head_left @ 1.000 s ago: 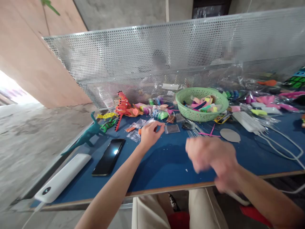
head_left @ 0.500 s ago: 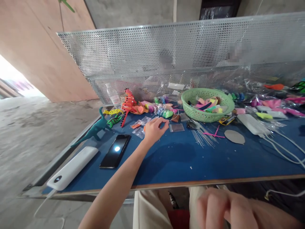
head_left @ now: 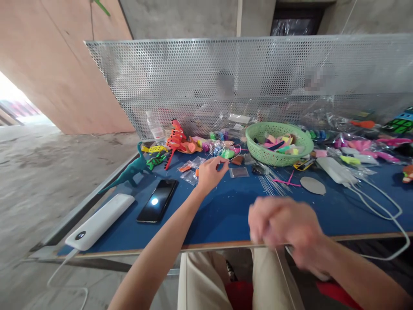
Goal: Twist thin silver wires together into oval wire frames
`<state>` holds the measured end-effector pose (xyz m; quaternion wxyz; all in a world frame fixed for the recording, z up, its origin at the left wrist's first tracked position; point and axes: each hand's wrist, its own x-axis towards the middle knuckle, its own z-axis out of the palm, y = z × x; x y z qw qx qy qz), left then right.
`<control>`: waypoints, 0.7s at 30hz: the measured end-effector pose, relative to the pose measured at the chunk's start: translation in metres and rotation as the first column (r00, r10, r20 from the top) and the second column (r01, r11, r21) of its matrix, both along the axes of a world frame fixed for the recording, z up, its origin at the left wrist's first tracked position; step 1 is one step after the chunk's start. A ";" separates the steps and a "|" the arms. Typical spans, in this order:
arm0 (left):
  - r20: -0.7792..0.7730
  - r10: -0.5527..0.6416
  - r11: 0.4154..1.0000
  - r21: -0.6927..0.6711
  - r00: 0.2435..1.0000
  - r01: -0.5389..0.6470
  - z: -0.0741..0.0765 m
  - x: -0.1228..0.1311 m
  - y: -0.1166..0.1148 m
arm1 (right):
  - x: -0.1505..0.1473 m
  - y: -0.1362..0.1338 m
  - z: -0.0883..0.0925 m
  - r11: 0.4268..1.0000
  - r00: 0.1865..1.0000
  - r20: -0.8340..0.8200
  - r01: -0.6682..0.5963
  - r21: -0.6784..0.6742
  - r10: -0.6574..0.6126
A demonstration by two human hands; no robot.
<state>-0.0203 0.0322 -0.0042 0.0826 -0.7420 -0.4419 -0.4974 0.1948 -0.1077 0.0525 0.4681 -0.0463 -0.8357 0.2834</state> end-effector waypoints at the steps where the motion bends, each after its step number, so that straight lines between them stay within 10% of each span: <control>1: 0.006 -0.001 1.000 -0.001 1.000 0.001 0.000 -0.001 0.001 | -0.001 0.019 0.006 0.998 0.995 -0.080 0.058 -0.027 -0.060; 8: -0.025 0.012 1.000 -0.003 1.000 -0.012 -0.006 -0.004 0.004 | -0.009 0.132 -0.019 0.773 0.771 0.124 0.589 0.233 -0.625; 18: -0.246 0.012 0.991 0.131 0.969 0.021 -0.012 -0.007 0.009 | -0.015 0.130 -0.040 0.841 0.874 0.140 0.486 -0.238 -0.466; 21: -0.300 0.022 0.983 0.181 0.954 0.034 -0.010 -0.010 0.008 | -0.018 0.131 -0.043 0.757 0.903 0.159 0.422 -0.500 -0.399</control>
